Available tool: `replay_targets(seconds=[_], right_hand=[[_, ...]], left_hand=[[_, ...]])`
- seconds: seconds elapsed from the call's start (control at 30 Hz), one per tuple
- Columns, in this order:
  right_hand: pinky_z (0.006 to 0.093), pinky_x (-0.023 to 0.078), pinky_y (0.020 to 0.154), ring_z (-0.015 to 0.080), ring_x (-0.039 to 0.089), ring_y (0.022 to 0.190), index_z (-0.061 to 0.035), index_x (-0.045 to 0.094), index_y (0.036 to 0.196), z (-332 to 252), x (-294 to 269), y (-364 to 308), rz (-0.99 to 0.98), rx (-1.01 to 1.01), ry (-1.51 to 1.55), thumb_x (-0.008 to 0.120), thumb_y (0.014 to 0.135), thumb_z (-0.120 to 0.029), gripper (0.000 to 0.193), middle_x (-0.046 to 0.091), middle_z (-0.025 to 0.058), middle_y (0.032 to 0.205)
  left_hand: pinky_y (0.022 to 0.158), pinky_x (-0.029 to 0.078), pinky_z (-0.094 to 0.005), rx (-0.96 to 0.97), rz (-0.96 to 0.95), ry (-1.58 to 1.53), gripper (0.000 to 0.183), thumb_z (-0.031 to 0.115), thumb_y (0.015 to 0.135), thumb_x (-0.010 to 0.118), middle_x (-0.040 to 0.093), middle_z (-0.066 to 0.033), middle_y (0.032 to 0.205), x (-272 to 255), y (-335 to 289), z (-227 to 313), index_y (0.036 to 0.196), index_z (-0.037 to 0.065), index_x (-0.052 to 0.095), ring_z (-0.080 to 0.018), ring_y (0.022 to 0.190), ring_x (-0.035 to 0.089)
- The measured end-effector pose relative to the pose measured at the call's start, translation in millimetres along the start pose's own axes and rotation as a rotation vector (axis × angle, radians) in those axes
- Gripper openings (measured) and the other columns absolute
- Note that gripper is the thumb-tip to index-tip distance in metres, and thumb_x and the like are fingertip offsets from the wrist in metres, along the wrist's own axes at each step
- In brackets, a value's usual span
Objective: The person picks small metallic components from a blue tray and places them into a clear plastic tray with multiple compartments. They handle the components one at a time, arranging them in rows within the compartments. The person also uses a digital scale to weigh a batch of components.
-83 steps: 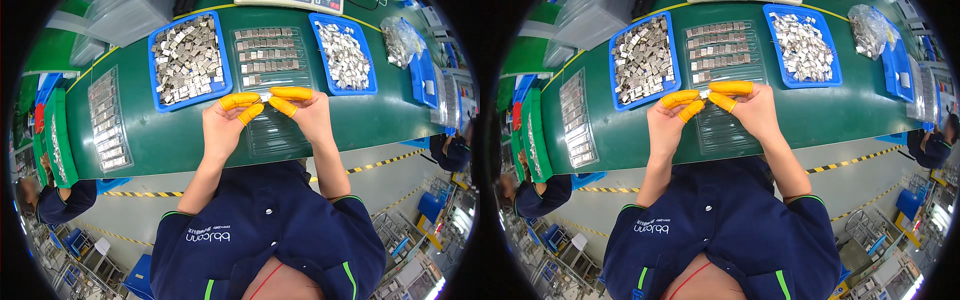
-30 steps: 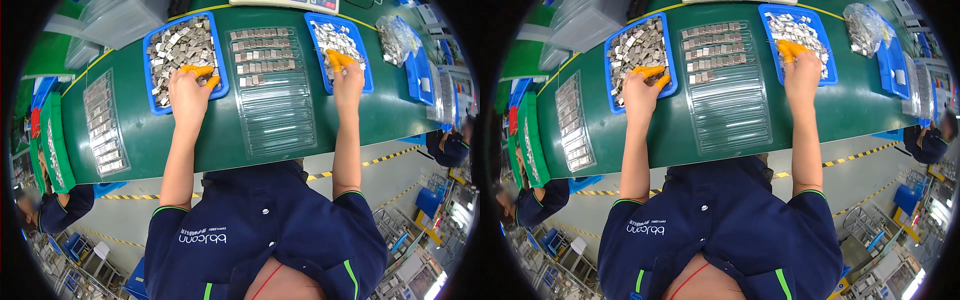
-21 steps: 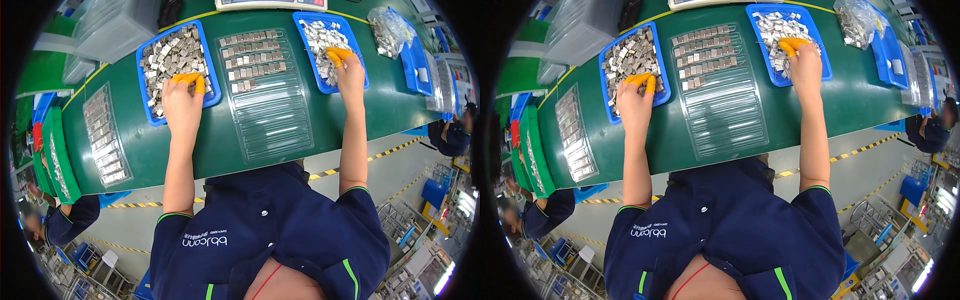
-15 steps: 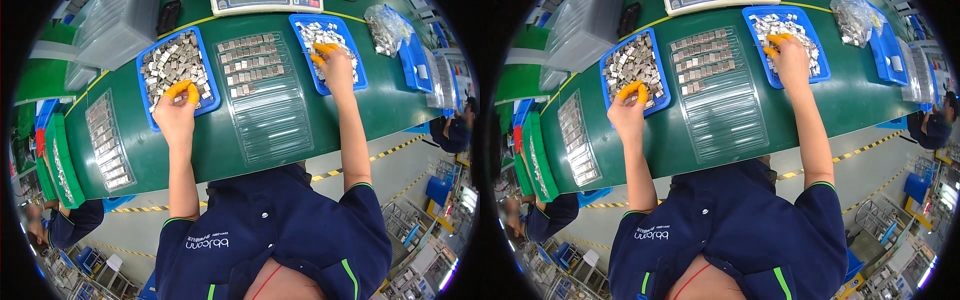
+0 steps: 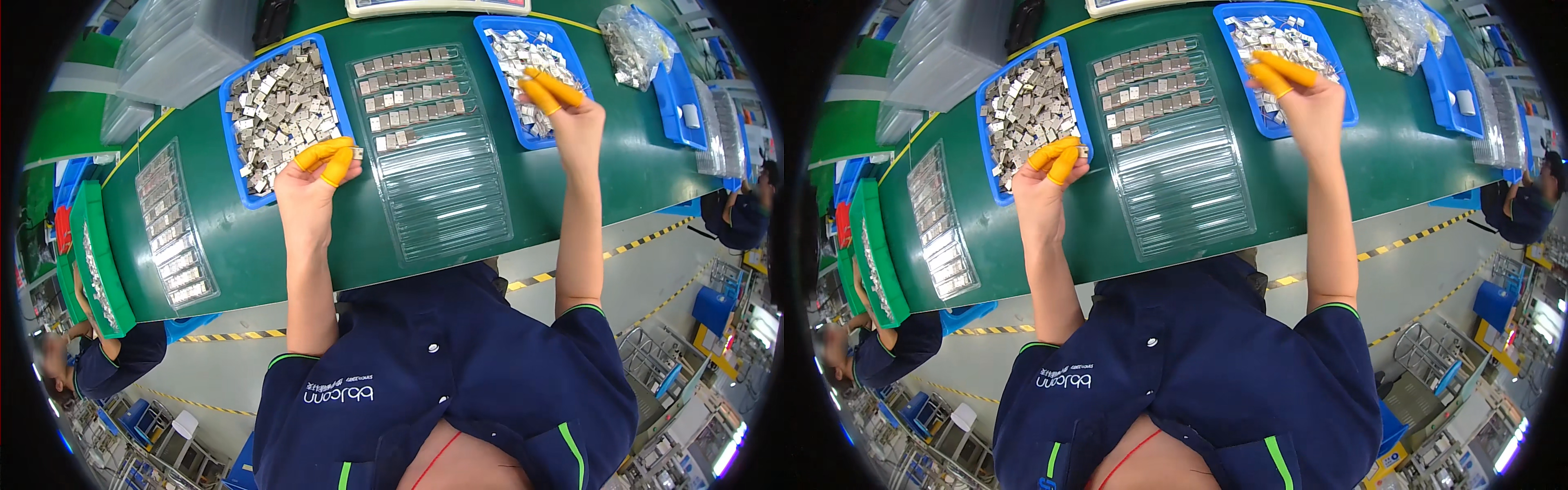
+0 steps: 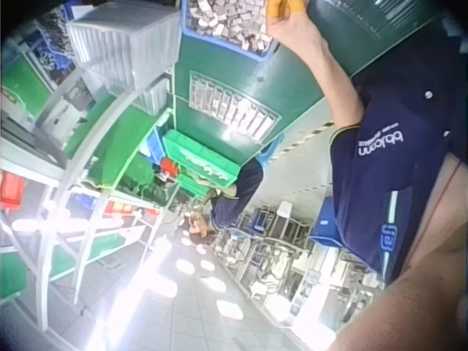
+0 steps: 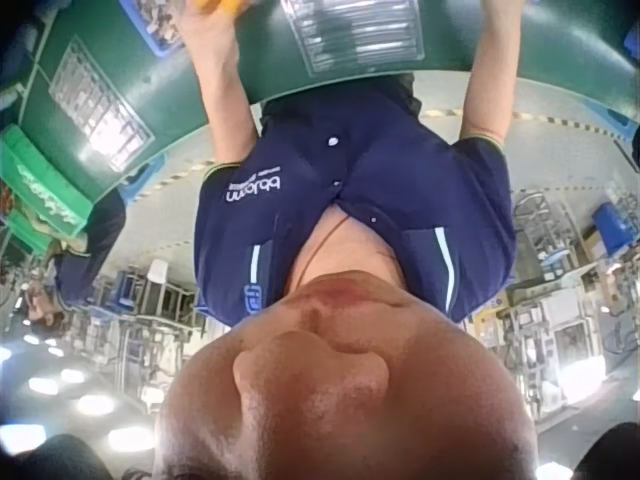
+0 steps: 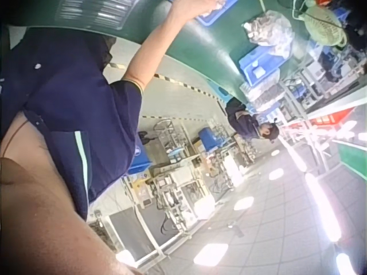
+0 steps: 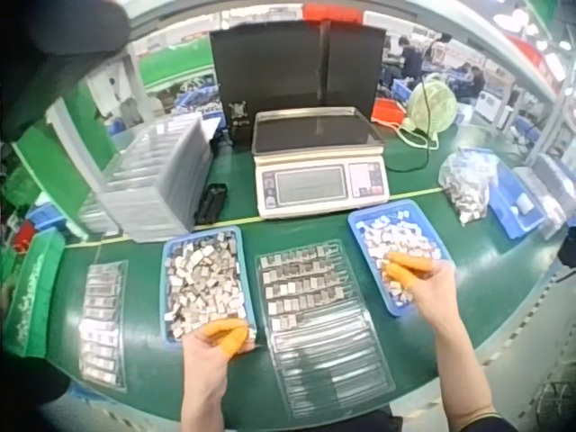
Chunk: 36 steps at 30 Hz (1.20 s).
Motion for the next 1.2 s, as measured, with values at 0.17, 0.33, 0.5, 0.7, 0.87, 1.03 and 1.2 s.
replay_targets(seconds=[0.17, 0.33, 0.5, 0.7, 0.87, 1.03, 1.2], right_hand=[[0.0243, 0.051, 0.080, 0.0157, 0.066, 0.084, 0.0046, 0.066, 0.103, -6, 52, -40, -0.257, 0.310, 0.084, 0.069, 0.077, -0.002, 0.028, 0.068, 0.0133, 0.095], [0.0256, 0.052, 0.078, 0.0178, 0.067, 0.085, 0.0059, 0.065, 0.098, -4, 85, -59, -0.285, 0.321, 0.247, 0.068, 0.078, 0.001, 0.020, 0.068, 0.0110, 0.092], [0.0247, 0.053, 0.076, 0.0170, 0.067, 0.085, 0.0060, 0.066, 0.096, -11, 97, -70, -0.355, 0.372, 0.221, 0.068, 0.078, 0.002, 0.018, 0.068, 0.0109, 0.091], [0.0254, 0.053, 0.076, 0.0161, 0.066, 0.082, 0.0064, 0.067, 0.093, -12, 96, -74, -0.362, 0.319, 0.111, 0.070, 0.076, 0.002, 0.018, 0.068, 0.0114, 0.091], [0.0236, 0.053, 0.073, 0.0122, 0.066, 0.076, 0.0042, 0.068, 0.095, -19, 90, -72, -0.474, 0.259, -0.007, 0.070, 0.076, 0.001, 0.019, 0.069, 0.0101, 0.086], [0.0228, 0.053, 0.068, 0.0120, 0.066, 0.073, 0.0040, 0.068, 0.094, -22, 92, -71, -0.571, 0.429, 0.178, 0.070, 0.076, 0.000, 0.018, 0.069, 0.0098, 0.083], [0.0228, 0.052, 0.064, 0.0128, 0.065, 0.069, 0.0048, 0.068, 0.093, -13, 98, -84, -0.541, 0.496, 0.372, 0.069, 0.077, 0.001, 0.017, 0.068, 0.0099, 0.082]], left_hand=[[0.074, 0.056, -0.0291, -0.057, -0.075, -0.082, 0.021, -0.001, 0.080, 0.067, 0.067, -0.0152, 0.091, 21, -8, -5, 0.100, -0.007, 0.063, -0.0206, 0.079, 0.067], [0.076, 0.057, -0.0304, -0.121, -0.156, -0.106, 0.024, -0.001, 0.081, 0.064, 0.066, -0.0159, 0.096, 31, -18, -13, 0.104, -0.007, 0.061, -0.0233, 0.083, 0.067], [0.075, 0.057, -0.0301, -0.130, -0.178, -0.128, 0.024, -0.001, 0.082, 0.064, 0.066, -0.0161, 0.095, 35, -20, -14, 0.104, -0.008, 0.061, -0.0226, 0.081, 0.067], [0.075, 0.057, -0.0302, -0.097, -0.191, -0.048, 0.023, -0.001, 0.081, 0.065, 0.066, -0.0167, 0.093, 37, -22, -12, 0.102, -0.008, 0.062, -0.0230, 0.080, 0.067], [0.073, 0.056, -0.0298, -0.022, -0.207, 0.084, 0.021, -0.002, 0.078, 0.067, 0.067, -0.0167, 0.092, 39, -30, -10, 0.098, -0.009, 0.063, -0.0227, 0.079, 0.068], [0.071, 0.056, -0.0285, -0.094, -0.258, -0.009, 0.020, -0.001, 0.079, 0.068, 0.067, -0.0159, 0.088, 45, -33, -10, 0.097, -0.008, 0.064, -0.0207, 0.076, 0.067], [0.071, 0.057, -0.0290, -0.271, -0.373, -0.331, 0.021, 0.000, 0.080, 0.067, 0.067, -0.0157, 0.088, 44, -40, -19, 0.099, -0.007, 0.064, -0.0218, 0.076, 0.067]])
Point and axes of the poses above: each hand's wrist, its own y-axis towards the middle knuckle, its own x-axis out of the palm, z = x × y, the point moved 5 cm from there along y, towards the middle knuckle
